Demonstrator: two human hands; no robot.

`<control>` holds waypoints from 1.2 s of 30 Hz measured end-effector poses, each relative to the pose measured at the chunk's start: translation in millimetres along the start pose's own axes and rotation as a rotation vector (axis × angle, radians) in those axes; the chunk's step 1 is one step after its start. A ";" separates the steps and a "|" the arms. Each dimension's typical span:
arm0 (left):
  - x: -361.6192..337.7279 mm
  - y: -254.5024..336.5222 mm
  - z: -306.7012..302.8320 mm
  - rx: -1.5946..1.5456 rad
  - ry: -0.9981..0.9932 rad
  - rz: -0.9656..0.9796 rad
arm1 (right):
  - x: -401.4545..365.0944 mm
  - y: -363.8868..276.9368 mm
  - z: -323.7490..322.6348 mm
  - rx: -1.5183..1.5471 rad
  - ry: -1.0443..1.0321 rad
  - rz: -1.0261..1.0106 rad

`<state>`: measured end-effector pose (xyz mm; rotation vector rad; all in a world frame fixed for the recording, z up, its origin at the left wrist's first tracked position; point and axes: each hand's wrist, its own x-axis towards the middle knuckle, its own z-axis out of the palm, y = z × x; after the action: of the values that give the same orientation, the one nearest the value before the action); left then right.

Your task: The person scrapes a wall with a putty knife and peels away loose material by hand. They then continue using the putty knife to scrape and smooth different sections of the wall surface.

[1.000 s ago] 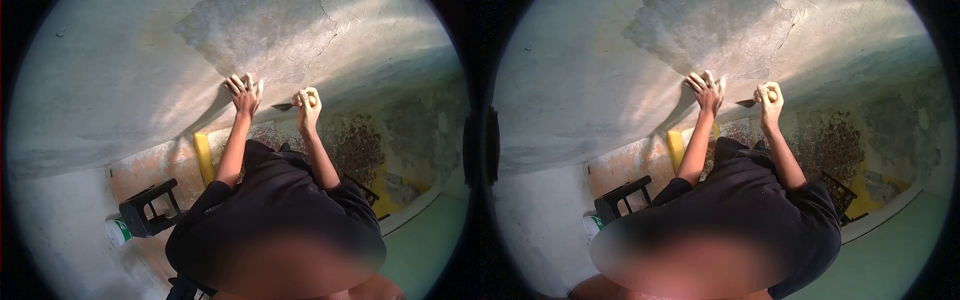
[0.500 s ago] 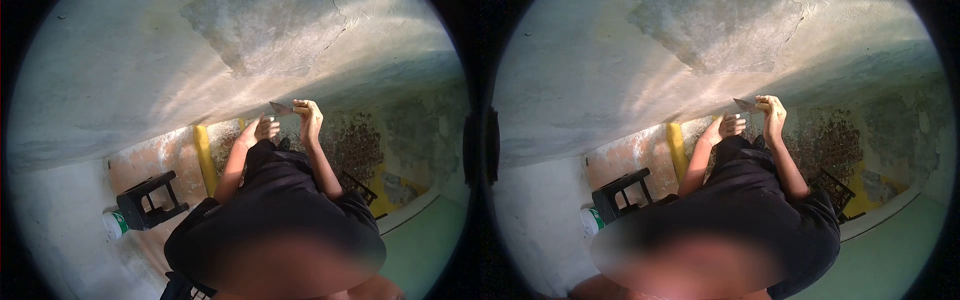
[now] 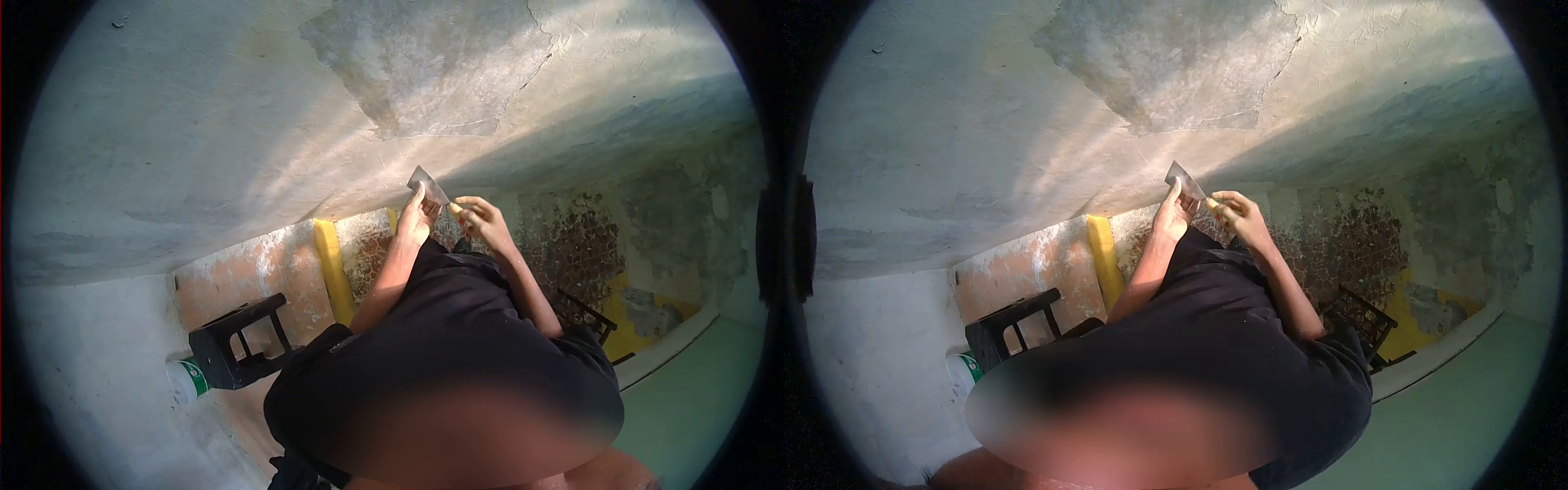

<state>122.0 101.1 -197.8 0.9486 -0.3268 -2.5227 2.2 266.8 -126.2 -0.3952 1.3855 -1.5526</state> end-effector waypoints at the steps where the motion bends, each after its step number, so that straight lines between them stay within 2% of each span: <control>1: -10.5 2.9 12.5 0.129 0.019 0.078 | -4.3 4.0 5.6 -0.022 0.028 0.001; 3: -22.8 6.0 33.2 0.283 0.032 0.178 | -5.8 4.6 7.3 -0.045 0.057 0.002; 5: -32.0 10.1 47.0 0.340 -0.013 0.164 | -3.2 -2.2 4.0 -0.088 -0.134 0.155; 8: -31.7 12.0 52.5 0.384 -0.119 0.175 | 11.9 13.3 -7.6 -0.119 -0.227 0.161; 10: -31.2 13.6 51.8 0.449 -0.213 0.196 | 16.5 16.9 -8.6 -0.234 -0.202 0.158; 11: -30.1 14.2 52.0 0.502 -0.201 0.205 | 18.3 18.9 -9.1 -0.348 -0.175 0.159; 14: -27.2 14.6 43.6 0.527 -0.182 0.214 | 12.8 8.2 3.8 -0.406 -0.137 0.090; 15: -28.0 16.8 41.9 0.477 -0.148 0.201 | 11.5 3.9 5.7 -0.391 -0.160 0.127; 16: -29.2 20.0 39.7 0.478 -0.156 0.209 | 11.8 3.6 6.8 -0.394 -0.161 0.116; 18: -32.2 28.5 33.3 0.291 -0.136 0.163 | 13.1 5.2 8.5 -0.263 -0.226 0.056; 20: -32.8 36.0 27.9 0.246 -0.135 0.167 | 15.4 6.4 12.9 -0.284 -0.247 0.051; 22: -41.8 48.3 38.9 0.383 -0.112 0.197 | 9.9 -9.2 30.7 -0.284 -0.252 0.030; 23: -44.9 51.4 46.7 0.427 -0.043 0.230 | 17.0 2.3 32.2 -0.345 -0.244 0.013; 24: -43.7 57.9 52.2 0.430 -0.059 0.236 | 20.4 2.4 41.4 -0.282 -0.256 -0.021; 26: -45.0 66.6 59.4 0.500 -0.110 0.320 | 21.8 2.0 54.4 -0.063 -0.221 0.066; 27: -58.5 74.8 82.1 0.482 -0.141 0.351 | 19.7 -4.7 61.0 -0.071 -0.212 0.061; 29: -56.5 86.3 97.1 0.467 -0.149 0.401 | 16.5 -23.4 73.2 0.143 -0.228 -0.025; 30: -55.3 93.1 104.9 0.457 -0.142 0.454 | 12.6 -39.4 80.7 0.135 -0.218 -0.037; 32: -64.6 107.8 128.6 0.444 -0.160 0.480 | -2.9 -73.3 94.3 0.173 -0.084 -0.270; 35: -82.9 126.5 166.0 0.361 -0.214 0.459 | -13.9 -104.8 101.7 0.387 0.012 -0.529; 36: -91.0 132.2 176.5 0.313 -0.254 0.359 | -13.7 -109.6 99.4 0.445 0.020 -0.651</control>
<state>105.5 38.9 31.9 0.6039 -0.9061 -2.2923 36.6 207.1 5.5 -0.5859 0.9151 -2.3354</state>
